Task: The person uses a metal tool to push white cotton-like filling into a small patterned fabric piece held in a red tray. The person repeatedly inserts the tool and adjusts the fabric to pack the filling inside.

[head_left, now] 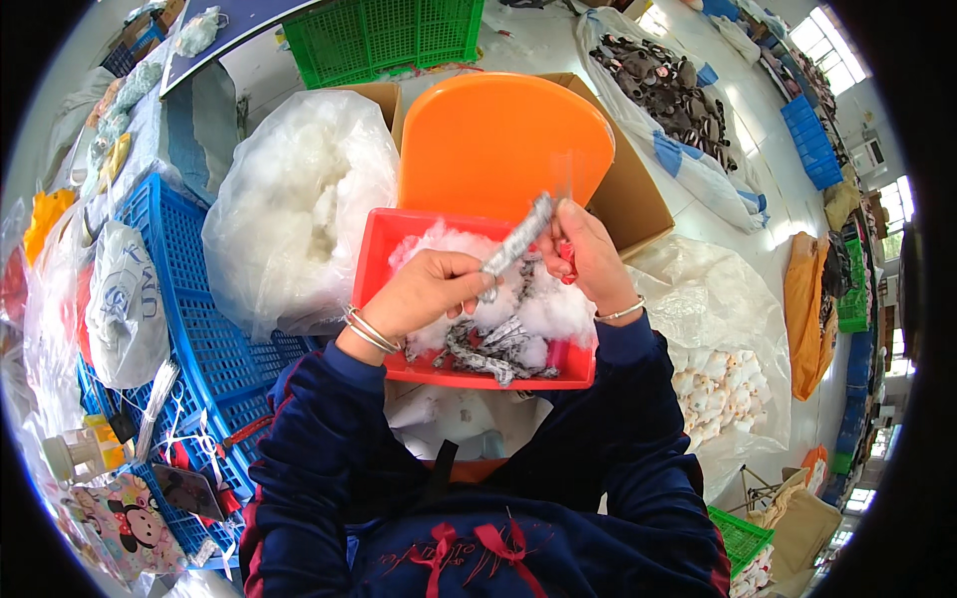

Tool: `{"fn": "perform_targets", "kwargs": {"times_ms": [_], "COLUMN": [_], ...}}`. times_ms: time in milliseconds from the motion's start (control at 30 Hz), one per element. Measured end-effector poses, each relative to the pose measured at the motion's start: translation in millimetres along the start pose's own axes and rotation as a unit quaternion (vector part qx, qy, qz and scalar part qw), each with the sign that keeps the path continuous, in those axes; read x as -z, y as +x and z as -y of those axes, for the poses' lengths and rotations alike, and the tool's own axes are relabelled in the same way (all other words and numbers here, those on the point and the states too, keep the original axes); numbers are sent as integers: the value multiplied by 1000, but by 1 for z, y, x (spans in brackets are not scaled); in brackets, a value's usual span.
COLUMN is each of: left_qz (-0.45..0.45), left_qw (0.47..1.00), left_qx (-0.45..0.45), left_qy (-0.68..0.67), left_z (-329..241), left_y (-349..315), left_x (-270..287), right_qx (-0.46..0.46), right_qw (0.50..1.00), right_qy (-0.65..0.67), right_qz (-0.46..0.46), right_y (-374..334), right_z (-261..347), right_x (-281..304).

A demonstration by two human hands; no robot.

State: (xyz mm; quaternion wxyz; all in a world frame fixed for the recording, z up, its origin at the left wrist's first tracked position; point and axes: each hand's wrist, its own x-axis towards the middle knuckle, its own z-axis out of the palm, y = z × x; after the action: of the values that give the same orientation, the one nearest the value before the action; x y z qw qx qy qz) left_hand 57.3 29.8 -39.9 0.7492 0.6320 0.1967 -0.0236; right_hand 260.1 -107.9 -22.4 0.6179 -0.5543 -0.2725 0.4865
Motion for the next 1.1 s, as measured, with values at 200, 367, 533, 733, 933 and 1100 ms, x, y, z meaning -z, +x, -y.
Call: {"fn": "perform_targets", "kwargs": {"times_ms": [200, 367, 533, 733, 933, 1100], "left_qz": [-148, -141, -137, -135, -132, -140], "left_qw": [976, 976, 981, 983, 982, 986], "left_qx": [-56, -59, -59, -46, -52, -66], "left_qy": [-150, -153, -125, -115, -123, -69], "left_z": [-7, -12, -9, -10, -9, -4], "left_y": [-1, -4, -4, -3, -4, -2], "left_x": [8, 9, 12, 11, 11, 16], "right_qx": [27, 62, 33, 65, 74, 82], "right_qw": [948, 941, 953, 940, 932, 931], "right_qy": [-308, -313, -281, -319, -342, -343], "right_qz": [70, 117, 112, 99, 96, 91], "right_y": [-9, -15, -15, -13, -13, -14], "right_z": [-2, -6, -8, -13, -8, -6], "right_x": [-6, -10, -12, -7, -10, -12]}}
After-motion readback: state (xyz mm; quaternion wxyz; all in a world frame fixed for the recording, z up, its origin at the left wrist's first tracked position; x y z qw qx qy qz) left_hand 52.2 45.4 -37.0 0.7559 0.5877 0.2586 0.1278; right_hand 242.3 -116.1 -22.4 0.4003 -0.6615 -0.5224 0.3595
